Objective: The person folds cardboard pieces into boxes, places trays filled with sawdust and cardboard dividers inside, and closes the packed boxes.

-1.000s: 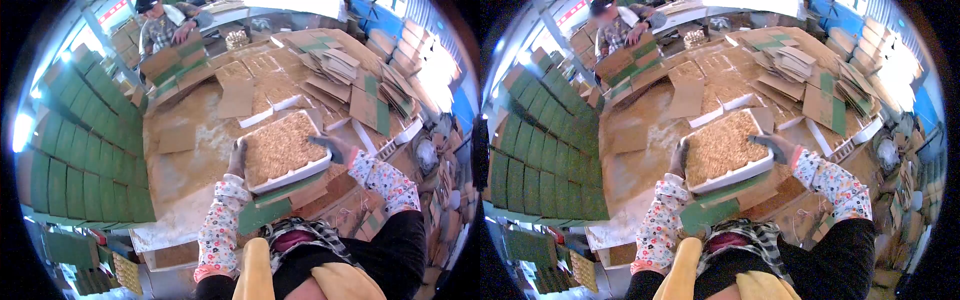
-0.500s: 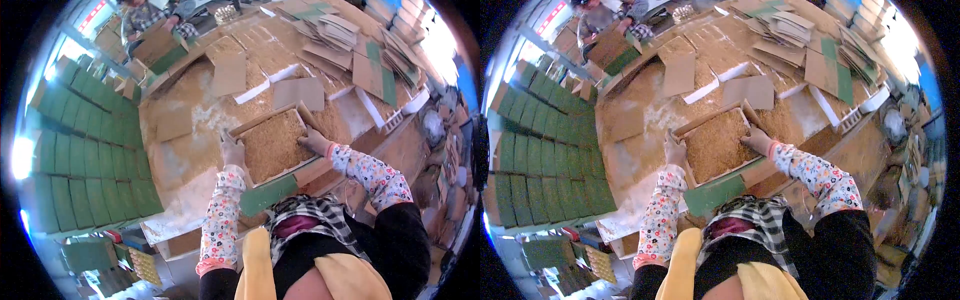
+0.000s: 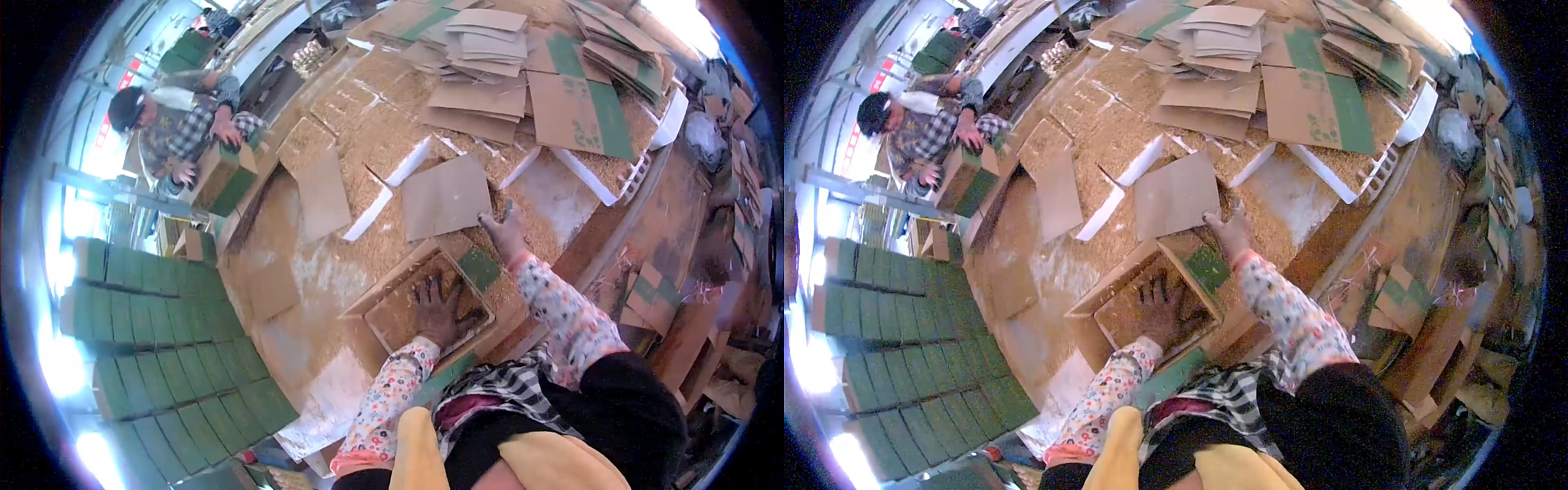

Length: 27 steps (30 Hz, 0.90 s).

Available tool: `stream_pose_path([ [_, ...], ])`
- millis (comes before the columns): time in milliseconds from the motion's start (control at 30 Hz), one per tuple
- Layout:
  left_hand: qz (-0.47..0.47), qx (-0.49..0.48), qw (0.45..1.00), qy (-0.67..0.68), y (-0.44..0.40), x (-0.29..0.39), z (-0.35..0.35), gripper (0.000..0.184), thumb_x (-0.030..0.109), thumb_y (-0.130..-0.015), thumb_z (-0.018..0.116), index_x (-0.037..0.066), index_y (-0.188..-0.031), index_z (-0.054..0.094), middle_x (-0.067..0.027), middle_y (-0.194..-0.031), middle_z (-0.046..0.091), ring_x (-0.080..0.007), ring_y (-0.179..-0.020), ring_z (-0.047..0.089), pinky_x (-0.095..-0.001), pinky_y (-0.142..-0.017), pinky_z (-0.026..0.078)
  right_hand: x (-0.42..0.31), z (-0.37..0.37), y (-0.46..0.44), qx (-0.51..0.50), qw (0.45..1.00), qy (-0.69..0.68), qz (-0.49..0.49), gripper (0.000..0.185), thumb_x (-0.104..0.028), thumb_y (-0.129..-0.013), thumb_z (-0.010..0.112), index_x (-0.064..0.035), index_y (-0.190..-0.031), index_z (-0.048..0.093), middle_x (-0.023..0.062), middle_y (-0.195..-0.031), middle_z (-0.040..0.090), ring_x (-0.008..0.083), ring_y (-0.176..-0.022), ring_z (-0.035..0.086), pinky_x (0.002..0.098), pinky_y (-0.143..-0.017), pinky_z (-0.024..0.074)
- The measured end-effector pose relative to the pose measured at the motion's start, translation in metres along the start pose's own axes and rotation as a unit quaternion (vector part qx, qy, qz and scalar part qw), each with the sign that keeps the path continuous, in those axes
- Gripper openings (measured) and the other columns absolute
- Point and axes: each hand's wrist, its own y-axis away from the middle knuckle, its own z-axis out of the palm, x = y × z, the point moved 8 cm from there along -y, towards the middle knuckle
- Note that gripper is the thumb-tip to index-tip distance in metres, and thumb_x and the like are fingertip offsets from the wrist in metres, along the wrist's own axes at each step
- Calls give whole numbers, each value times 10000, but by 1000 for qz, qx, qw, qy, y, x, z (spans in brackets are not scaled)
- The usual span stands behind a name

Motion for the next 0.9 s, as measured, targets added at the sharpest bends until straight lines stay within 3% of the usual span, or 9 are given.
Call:
stream_pose_path([
  [133, 95, 164, 956, -222, -23, -34, 15, 523, 420, -665, 670, 159, -1104, 555, -209, -1212, 413, -347, -1101, 424, -401, -904, 401, 0, 40, -16, -164, 984, 10, 72, 543, -186, -728, 661, -25, -1203, 454, 125, -1027, 599, 211, -891, 586, 317, -802, 446],
  [267, 152, 149, 963, 167, -17, -14, -101, 523, 331, -644, 711, 174, -1114, 542, -171, -1111, 483, -329, -959, 520, -410, -796, 455, -115, -41, -24, -78, 983, -117, -119, 446, -100, -754, 615, -48, -1172, 469, 146, -955, 602, 229, -849, 597, 333, -775, 451],
  [367, 41, 158, 822, 546, -54, -37, -147, 519, 250, -675, 704, 139, -1143, 509, -180, -1129, 484, -318, -1011, 505, -432, -825, 427, -180, -83, -27, 12, 942, 38, -332, 437, -34, -759, 573, -72, -1183, 471, 133, -900, 586, 227, -837, 578, 355, -758, 452],
  [433, -86, 233, 780, 575, -89, -79, -154, 487, 221, -765, 635, 58, -1184, 448, -211, -1159, 467, -324, -1084, 456, -423, -903, 375, -222, -68, 9, -17, 894, 149, -421, 459, -15, -744, 556, -87, -1189, 471, 127, -840, 571, 229, -813, 563, 359, -717, 453],
  [467, -97, 360, 845, 382, -86, -97, -168, 476, 216, -813, 590, 4, -1201, 413, -230, -1161, 459, -331, -1098, 436, -395, -922, 361, -234, -54, 41, -86, 848, 193, -485, 458, -39, -732, 548, -54, -1182, 463, 112, -821, 557, 230, -728, 554, 350, -622, 439],
  [533, -49, 432, 629, 645, -73, -152, -161, 471, 208, -805, 594, -38, -1171, 430, -234, -1127, 470, -336, -1068, 444, -393, -901, 368, -243, -15, 111, -162, 745, 291, -578, 474, -86, -708, 532, -27, -1171, 447, 79, -790, 529, 219, -623, 526, 339, -514, 405],
  [633, -39, 515, 823, 237, 44, -106, -234, 429, 174, -793, 593, 5, -1167, 469, -229, -1085, 494, -349, -980, 491, -405, -865, 393, -169, 50, 244, -272, 685, 203, -644, 459, -199, -683, 568, -24, -1091, 450, 112, -848, 554, 259, -705, 540, 386, -620, 419],
  [800, -56, 36, 983, 173, 75, -107, -56, 471, 297, -820, 511, 106, -1244, 436, -227, -1120, 503, -361, -954, 541, -416, -824, 438, -96, 118, 319, -701, 606, 225, -300, 594, -357, -760, 563, -81, -1263, 410, 207, -1127, 521, 330, -1066, 500, 455, -913, 366],
  [900, -83, -86, 993, -14, 109, -79, 8, 547, 308, -832, 463, 147, -1338, 329, -252, -1280, 376, -382, -1127, 446, -510, -916, 358, -178, 67, 291, -623, 653, 268, -337, 645, -404, -783, 541, -109, -1323, 345, 243, -1195, 478, 339, -1125, 468, 428, -968, 335],
])
